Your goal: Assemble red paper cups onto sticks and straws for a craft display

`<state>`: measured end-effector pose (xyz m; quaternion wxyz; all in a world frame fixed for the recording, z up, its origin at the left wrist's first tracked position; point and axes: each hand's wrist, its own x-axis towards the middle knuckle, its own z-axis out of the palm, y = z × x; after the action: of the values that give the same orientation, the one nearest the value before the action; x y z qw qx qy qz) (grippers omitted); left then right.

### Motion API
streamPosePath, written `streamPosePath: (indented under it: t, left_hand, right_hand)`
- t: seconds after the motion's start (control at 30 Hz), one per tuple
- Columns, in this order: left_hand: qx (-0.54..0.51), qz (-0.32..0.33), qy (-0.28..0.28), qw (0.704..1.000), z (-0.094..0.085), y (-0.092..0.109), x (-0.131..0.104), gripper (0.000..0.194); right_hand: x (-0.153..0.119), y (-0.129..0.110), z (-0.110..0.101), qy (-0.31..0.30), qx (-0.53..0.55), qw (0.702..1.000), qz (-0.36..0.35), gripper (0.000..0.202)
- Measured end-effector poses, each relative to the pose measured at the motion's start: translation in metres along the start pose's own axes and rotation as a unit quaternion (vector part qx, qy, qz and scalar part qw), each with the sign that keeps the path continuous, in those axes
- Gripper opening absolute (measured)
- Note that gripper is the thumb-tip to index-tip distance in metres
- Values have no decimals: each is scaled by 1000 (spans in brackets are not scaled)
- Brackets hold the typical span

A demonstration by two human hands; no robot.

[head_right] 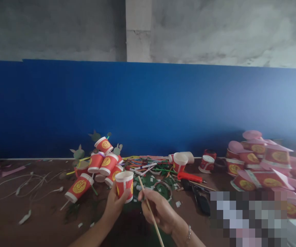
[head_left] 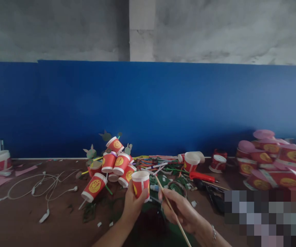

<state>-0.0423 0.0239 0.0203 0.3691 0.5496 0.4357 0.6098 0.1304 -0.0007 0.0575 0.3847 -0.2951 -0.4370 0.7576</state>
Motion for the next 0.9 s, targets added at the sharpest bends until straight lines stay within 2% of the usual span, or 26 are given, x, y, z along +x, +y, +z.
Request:
streamPosePath:
  t: [0.1, 0.23, 0.43, 0.6, 0.8, 0.9]
  left_hand:
    - [5, 2, -18, 1000, 0, -2, -1, 40]
    - [-13, -7, -33, 999, 0, -1, -3, 52]
    - [12, -4, -50, 999, 1, 2, -4, 55]
    - [48, 33, -55, 997, 2, 5, -5, 63]
    - [45, 79, -95, 991, 4, 5, -10, 58]
    - [52, 83, -91, 991, 4, 2, -10, 59]
  right_hand:
    - [-3, 3, 1, -49, -30, 998, 12, 38]
    - [-3, 2, 4, -74, -69, 995, 23, 41]
    - [-3, 1, 7, -66, -62, 996, 19, 42]
    - [0, 7, 1, -56, -29, 998, 26, 38]
    - [5, 14, -2, -30, 17, 999, 28, 38]
    - [4, 12, -2, -27, 7, 999, 27, 39]
